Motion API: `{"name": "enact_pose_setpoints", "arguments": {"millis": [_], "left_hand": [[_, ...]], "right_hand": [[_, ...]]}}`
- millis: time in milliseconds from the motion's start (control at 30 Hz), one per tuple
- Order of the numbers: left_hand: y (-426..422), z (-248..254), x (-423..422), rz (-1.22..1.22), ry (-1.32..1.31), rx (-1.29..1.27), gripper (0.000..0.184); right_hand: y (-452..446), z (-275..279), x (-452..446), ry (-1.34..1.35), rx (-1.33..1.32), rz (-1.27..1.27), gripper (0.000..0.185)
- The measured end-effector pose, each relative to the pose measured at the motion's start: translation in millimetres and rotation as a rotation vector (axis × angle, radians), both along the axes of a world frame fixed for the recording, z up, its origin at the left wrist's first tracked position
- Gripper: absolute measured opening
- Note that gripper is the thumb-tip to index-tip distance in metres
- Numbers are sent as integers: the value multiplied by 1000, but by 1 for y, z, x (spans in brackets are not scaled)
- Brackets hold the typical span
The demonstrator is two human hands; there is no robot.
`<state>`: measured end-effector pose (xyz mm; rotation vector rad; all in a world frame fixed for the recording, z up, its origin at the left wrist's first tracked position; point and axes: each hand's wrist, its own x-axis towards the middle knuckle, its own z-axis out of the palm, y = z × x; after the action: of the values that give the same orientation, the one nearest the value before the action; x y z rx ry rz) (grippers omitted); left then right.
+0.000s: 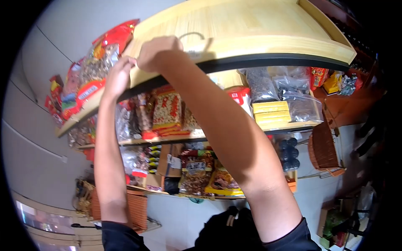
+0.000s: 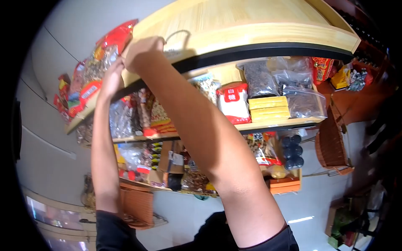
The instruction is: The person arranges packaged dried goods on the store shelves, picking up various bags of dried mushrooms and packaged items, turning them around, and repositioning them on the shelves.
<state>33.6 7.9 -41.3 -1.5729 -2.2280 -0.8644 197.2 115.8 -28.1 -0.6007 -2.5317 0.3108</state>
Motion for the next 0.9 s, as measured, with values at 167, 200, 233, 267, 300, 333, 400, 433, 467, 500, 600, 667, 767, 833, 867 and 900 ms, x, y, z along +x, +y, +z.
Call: {"name": "enact_pose_setpoints", "arguments": {"millis": [167, 200, 233, 267, 300, 333, 400, 433, 467, 500, 600, 667, 767, 833, 867, 900], "left_hand": [[-3, 5, 4, -38, -32, -58, 29], [-4, 6, 4, -21, -25, -65, 30], [-4, 7, 4, -29, -27, -81, 32], [-3, 6, -2, -44, -28, -89, 33], [-4, 6, -2, -42, -18, -101, 33], [-4, 7, -3, -42, -5, -115, 33], [-4, 9, 4, 2, -60, -134, 32], [-2, 7, -3, -20, -50, -127, 31], [-2, 9, -1, -39, -11, -135, 31], [-2, 9, 2, -28, -16, -135, 31], [-2, 8, 1, 10, -45, -131, 29], [-2, 4, -2, -12, 1, -81, 28], [-5, 7, 21, 51, 2, -21, 26], [-6, 6, 17, 27, -2, 21, 24], [-6, 5, 15, 16, -11, 37, 24], [-7, 3, 13, -21, 35, 78, 23]], "right_hand": [[-2, -2, 3, 72, 12, -15, 35], [-3, -2, 3, 79, 26, -34, 35], [-4, -2, 2, 108, 45, -53, 35], [-5, -4, 3, 119, 51, -57, 35], [-5, -4, 3, 111, 47, -60, 34], [-5, -3, 2, 106, 42, -66, 34], [-5, -2, 1, 103, 41, -67, 34], [-5, -2, 0, 84, 32, -73, 33], [-4, -1, 1, 96, 41, -72, 33], [-3, 0, 2, 70, 18, -45, 34], [1, 0, -2, 44, -27, 18, 36], [3, -5, -6, 109, -78, 44, 38], [-1, 2, 7, 100, -65, 47, 37], [-2, 0, 5, 75, -40, 24, 33], [-3, 5, 6, 67, -23, 15, 33], [-5, 11, 9, 5, -102, 7, 34]]}}
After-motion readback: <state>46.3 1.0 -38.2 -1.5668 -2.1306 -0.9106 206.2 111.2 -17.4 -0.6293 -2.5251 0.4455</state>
